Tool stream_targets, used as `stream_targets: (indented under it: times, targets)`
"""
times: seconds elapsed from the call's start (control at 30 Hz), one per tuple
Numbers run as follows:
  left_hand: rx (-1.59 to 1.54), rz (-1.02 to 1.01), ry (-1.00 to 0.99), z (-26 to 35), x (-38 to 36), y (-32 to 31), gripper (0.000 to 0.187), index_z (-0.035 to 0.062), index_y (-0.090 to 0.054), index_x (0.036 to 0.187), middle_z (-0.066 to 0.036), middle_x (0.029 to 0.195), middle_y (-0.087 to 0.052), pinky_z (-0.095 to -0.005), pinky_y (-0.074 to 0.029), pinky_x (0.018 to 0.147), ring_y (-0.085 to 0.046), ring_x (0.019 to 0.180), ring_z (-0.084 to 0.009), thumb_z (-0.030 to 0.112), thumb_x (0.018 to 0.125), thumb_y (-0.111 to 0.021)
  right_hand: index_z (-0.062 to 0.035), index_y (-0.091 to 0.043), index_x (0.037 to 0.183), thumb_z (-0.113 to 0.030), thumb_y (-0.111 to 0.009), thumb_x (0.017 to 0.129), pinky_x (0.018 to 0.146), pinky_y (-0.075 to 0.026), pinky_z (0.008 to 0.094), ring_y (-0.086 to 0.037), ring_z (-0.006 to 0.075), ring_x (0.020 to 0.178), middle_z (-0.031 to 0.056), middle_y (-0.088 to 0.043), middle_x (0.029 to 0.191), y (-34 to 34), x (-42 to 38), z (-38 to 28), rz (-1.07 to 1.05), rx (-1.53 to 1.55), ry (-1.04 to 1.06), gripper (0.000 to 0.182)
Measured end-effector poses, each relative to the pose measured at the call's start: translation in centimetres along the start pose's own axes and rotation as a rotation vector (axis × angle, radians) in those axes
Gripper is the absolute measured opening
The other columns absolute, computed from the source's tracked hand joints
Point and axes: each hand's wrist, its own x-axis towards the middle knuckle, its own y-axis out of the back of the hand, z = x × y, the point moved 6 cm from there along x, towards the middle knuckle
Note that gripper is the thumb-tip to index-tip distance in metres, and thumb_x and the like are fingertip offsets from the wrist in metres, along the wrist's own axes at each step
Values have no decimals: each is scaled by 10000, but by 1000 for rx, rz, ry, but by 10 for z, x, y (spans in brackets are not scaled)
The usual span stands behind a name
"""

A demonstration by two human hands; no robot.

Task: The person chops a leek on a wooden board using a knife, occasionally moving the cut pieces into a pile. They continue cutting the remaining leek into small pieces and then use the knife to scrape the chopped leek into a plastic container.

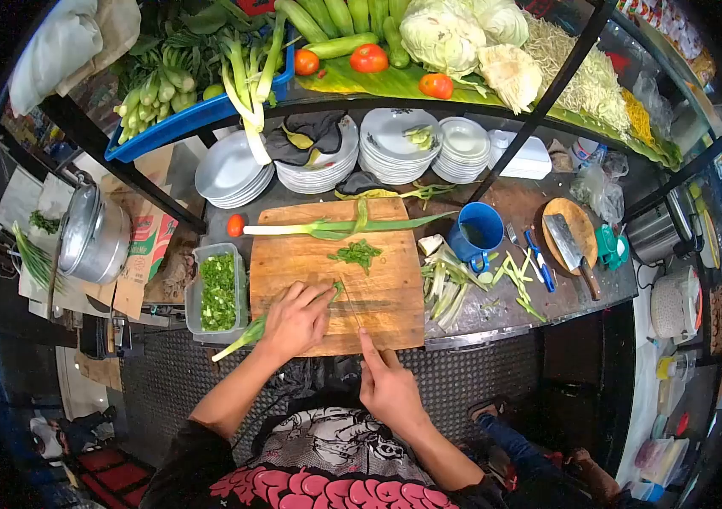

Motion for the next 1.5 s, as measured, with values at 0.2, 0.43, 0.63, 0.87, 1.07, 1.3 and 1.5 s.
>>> stream_targets:
  times: [0.2,0.43,0.63,0.87,1.07,1.3,1.5]
  targets:
    - [26,-29,-54,7,2,4,362,22,-751,1253,-39,1337,-720,-413,-575,926,-649,1049,-258,157,920,-706,-95,-382,1667,-50,-657,901,650,-602,521,-704,473,712,311,-683,1073,-12,2,-4,-23,-65,-5,815]
    - [-24,-17,-52,5,1,5,348,43,-759,1261,-54,1335,-740,-406,-572,921,-648,1018,-267,184,947,-709,-70,-394,1656,-42,-660,892,662,-611,521,-710,478,718,337,-680,1065,-21,9,-6,-24,-137,-32,809]
    - [4,-78,-45,6,-1,2,395,48,-740,1298,-49,1407,-701,-425,-530,961,-623,1076,-254,230,954,-669,-73,-400,1654,-45,-660,891,653,-613,524,-713,474,704,337,-690,1046,-20,11,-8,-37,-146,-55,807]
    - [23,-106,-43,11,-3,7,461,38,-706,1368,-57,1456,-671,-427,-497,985,-606,1105,-265,232,952,-657,-65,-402,1653,-43,-654,886,640,-613,514,-713,462,689,341,-684,1022,-21,13,-8,-70,-216,-62,808]
    - [18,-115,-30,11,-3,7,485,37,-688,1402,-65,1471,-666,-425,-491,987,-603,1109,-270,229,958,-654,-81,-371,1673,-43,-674,873,595,-587,511,-659,427,625,240,-616,912,-5,-31,3,-87,-162,1,855]
    - [-48,-130,11,8,-4,7,405,32,-689,1326,-88,1481,-661,-436,-493,1000,-609,1142,-278,228,972,-660,-76,-420,1644,-14,-643,946,694,-576,518,-667,446,735,241,-644,918,6,-17,3,-69,-23,-33,735]
    - [-21,-105,-24,7,-7,5,391,33,-685,1318,-95,1445,-659,-440,-495,1003,-605,1180,-288,238,986,-658,-89,-347,1678,-55,-646,906,690,-615,546,-716,496,751,343,-668,1086,-17,10,2,-107,-94,-3,828]
